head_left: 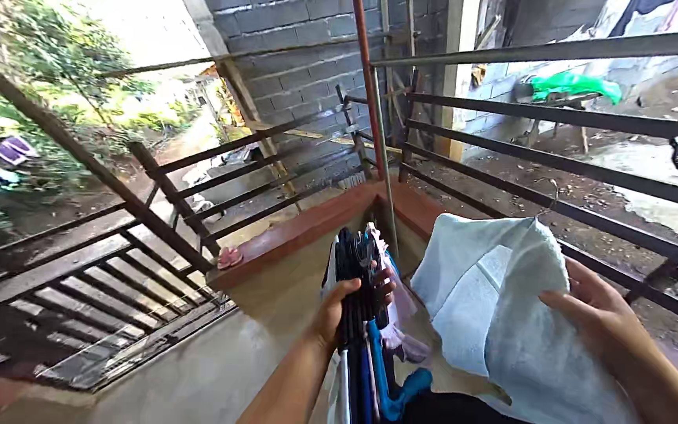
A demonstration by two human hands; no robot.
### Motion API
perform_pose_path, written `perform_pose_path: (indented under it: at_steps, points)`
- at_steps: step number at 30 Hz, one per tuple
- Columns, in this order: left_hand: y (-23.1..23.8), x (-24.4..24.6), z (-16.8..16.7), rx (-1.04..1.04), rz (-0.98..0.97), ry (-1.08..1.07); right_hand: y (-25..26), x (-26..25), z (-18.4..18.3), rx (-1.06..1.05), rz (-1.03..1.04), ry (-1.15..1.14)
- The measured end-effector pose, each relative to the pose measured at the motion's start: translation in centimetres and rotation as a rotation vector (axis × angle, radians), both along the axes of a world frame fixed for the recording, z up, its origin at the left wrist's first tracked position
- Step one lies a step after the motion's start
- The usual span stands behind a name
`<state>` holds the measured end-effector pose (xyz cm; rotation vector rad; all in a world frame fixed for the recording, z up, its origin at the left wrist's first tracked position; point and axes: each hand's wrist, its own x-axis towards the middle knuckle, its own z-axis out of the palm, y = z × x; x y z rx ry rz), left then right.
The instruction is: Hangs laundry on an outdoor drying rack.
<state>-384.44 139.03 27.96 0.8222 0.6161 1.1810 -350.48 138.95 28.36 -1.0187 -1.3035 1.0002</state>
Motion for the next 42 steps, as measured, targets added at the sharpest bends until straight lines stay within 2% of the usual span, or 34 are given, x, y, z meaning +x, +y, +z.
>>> perform_pose_path:
  at_steps: [4,7,10,16,19,25,27,31,34,37,42]
  points:
    - [8.6,-0.6,3.0,0.028,-0.065,0.027,5.6,-2.4,2.2,0.026,-0.041,0.009]
    - [15.3,-0.6,5.2,0.07,-0.182,0.067,8.0,-3.0,3.8,0.1,-0.074,-0.046]
    - [22.5,-0.8,6.8,0.099,-0.33,0.105,8.6,-4.2,4.9,0.129,-0.151,-0.073]
    - [34.2,0.9,13.4,0.104,-0.543,0.148,9.2,-8.2,7.4,0.103,-0.402,-0.121]
    - [36.4,1.9,16.5,0.164,-0.463,0.168,10.3,-11.0,8.5,0.085,-0.517,-0.117]
    - [42.5,2.3,19.8,0.333,-0.733,0.143,12.6,-16.5,8.2,0.098,-0.676,-0.106]
    - [44.0,2.9,20.3,0.363,-0.73,0.156,13.1,-18.0,8.1,0.067,-0.728,-0.106]
    - [47.6,4.2,19.9,0.356,-0.662,0.142,13.6,-20.0,8.1,0.06,-0.782,-0.054]
    - [49.6,4.3,18.6,0.261,-0.703,0.154,13.6,-20.9,8.2,0.047,-0.809,-0.052]
    - [51.0,3.8,17.8,0.219,-0.734,0.136,13.9,-21.6,8.6,0.012,-0.832,-0.053]
    - [53.3,1.8,17.4,0.263,-0.634,0.098,15.5,-21.8,10.8,-0.056,-0.815,-0.132]
